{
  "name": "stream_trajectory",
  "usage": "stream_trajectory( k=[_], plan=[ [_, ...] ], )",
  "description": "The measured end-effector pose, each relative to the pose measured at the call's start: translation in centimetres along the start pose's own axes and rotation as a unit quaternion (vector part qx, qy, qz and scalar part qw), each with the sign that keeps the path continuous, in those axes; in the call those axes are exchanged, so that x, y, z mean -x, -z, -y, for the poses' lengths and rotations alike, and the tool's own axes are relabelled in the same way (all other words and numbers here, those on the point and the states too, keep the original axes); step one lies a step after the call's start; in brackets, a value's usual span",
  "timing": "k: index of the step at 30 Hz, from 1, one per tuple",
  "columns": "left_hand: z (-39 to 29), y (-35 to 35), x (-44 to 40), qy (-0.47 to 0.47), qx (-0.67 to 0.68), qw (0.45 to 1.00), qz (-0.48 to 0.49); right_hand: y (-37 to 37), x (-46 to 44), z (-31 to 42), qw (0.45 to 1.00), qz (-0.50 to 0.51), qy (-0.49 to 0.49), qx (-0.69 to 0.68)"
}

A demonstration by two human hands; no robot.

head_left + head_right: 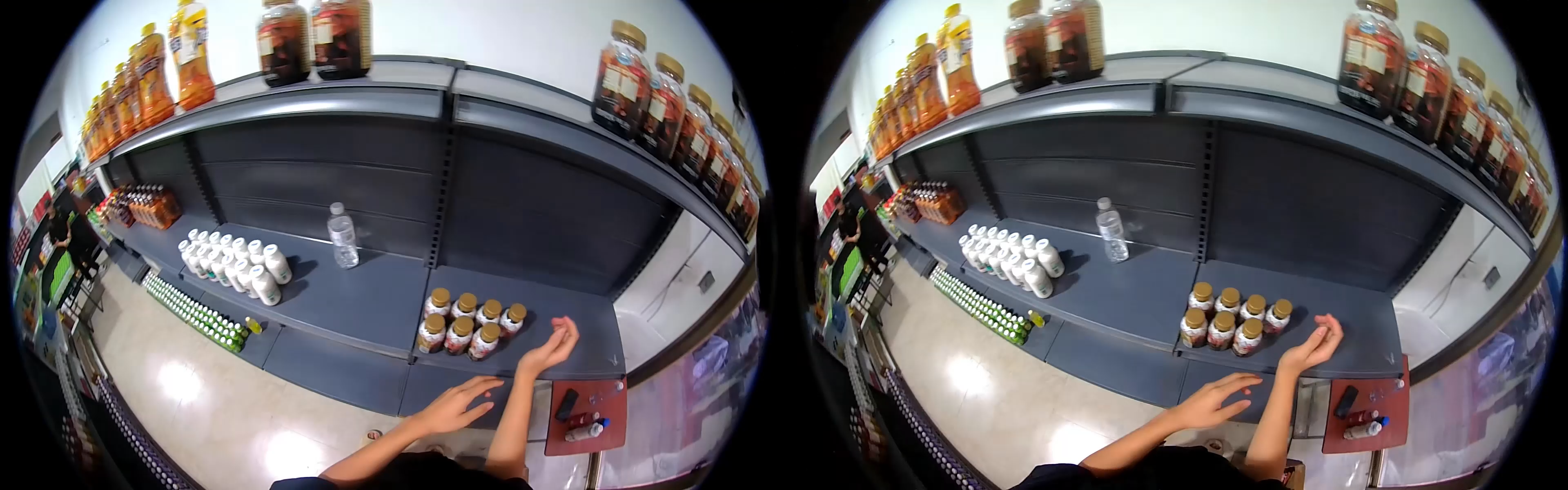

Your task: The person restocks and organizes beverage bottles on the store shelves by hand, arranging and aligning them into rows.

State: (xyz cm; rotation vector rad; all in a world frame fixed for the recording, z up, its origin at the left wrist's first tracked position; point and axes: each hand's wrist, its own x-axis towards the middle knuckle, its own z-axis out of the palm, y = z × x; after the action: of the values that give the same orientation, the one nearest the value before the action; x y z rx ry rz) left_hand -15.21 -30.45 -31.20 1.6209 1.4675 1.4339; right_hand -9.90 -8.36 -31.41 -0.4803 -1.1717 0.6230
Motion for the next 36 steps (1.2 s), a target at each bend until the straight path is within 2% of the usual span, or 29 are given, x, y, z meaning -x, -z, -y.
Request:
stream_trajectory(
  k=[2, 3, 4, 7, 9, 11, 15, 16, 17, 18, 21, 23, 26, 29, 30, 33, 34, 35, 36],
  plan=[
    [-2.6, 3.4, -0.3, -0.023, -0.043, 0.998, -0.030, -2.5, -2.3, 4.9, 0.992, 0.055, 0.086, -0.069],
    [-2.9, 4.8, -0.5, -0.113, -0.149, 0.977, -0.106, -3.9, -3.4, 7.7, 0.983, 0.086, 0.121, -0.110],
    [-3.9, 6.7, -0.8, -0.145, -0.209, 0.957, -0.141, -5.2, -4.5, 10.6, 0.969, 0.119, 0.155, -0.149],
    [-7.0, 13.1, -2.2, -0.250, -0.353, 0.863, -0.260, -9.3, -7.4, 18.9, 0.923, 0.219, 0.184, -0.257],
    [-11.4, 17.7, -4.1, -0.327, -0.409, 0.787, -0.327, -12.1, -9.2, 23.1, 0.890, 0.273, 0.189, -0.313],
    [-15.6, 21.1, -5.7, -0.364, -0.452, 0.716, -0.389, -15.4, -10.8, 26.5, 0.859, 0.312, 0.183, -0.363],
    [-22.2, 25.0, -9.0, -0.365, -0.508, 0.631, -0.459, -22.1, -13.2, 30.6, 0.863, 0.299, 0.228, -0.337],
    [-22.8, 25.9, -10.0, -0.369, -0.513, 0.622, -0.463, -23.7, -13.7, 31.5, 0.868, 0.299, 0.223, -0.328],
    [-23.3, 26.7, -10.9, -0.373, -0.517, 0.613, -0.468, -25.3, -14.7, 31.7, 0.870, 0.313, 0.269, -0.270],
    [-23.6, 27.3, -11.5, -0.376, -0.520, 0.604, -0.472, -26.6, -14.6, 32.7, 0.886, 0.312, 0.236, -0.248],
    [-23.2, 28.1, -12.3, -0.325, -0.567, 0.588, -0.476, -31.3, -15.2, 33.7, 0.883, 0.372, 0.184, -0.217],
    [-23.0, 27.9, -12.5, -0.300, -0.566, 0.606, -0.471, -33.5, -14.3, 34.8, 0.875, 0.418, 0.120, -0.212],
    [-22.5, 28.3, -12.8, -0.283, -0.558, 0.620, -0.474, -35.1, -13.8, 34.6, 0.873, 0.421, 0.159, -0.189],
    [-22.6, 28.9, -12.8, -0.304, -0.541, 0.635, -0.460, -35.1, -13.3, 34.7, 0.898, 0.402, 0.125, -0.128],
    [-22.6, 29.0, -12.5, -0.308, -0.531, 0.643, -0.458, -34.5, -12.9, 35.1, 0.879, 0.415, 0.103, -0.209],
    [-22.9, 28.6, -11.2, -0.331, -0.510, 0.651, -0.454, -32.3, -11.2, 36.2, 0.889, 0.356, 0.153, -0.244],
    [-23.0, 27.8, -10.4, -0.345, -0.510, 0.644, -0.453, -30.6, -10.6, 37.1, 0.870, 0.390, 0.073, -0.294],
    [-23.3, 26.9, -9.6, -0.361, -0.512, 0.636, -0.451, -30.9, -10.6, 35.0, 0.838, 0.357, 0.180, -0.372],
    [-23.9, 25.5, -9.0, -0.371, -0.494, 0.640, -0.457, -29.3, -10.1, 35.5, 0.824, 0.350, 0.169, -0.412]
  ],
)
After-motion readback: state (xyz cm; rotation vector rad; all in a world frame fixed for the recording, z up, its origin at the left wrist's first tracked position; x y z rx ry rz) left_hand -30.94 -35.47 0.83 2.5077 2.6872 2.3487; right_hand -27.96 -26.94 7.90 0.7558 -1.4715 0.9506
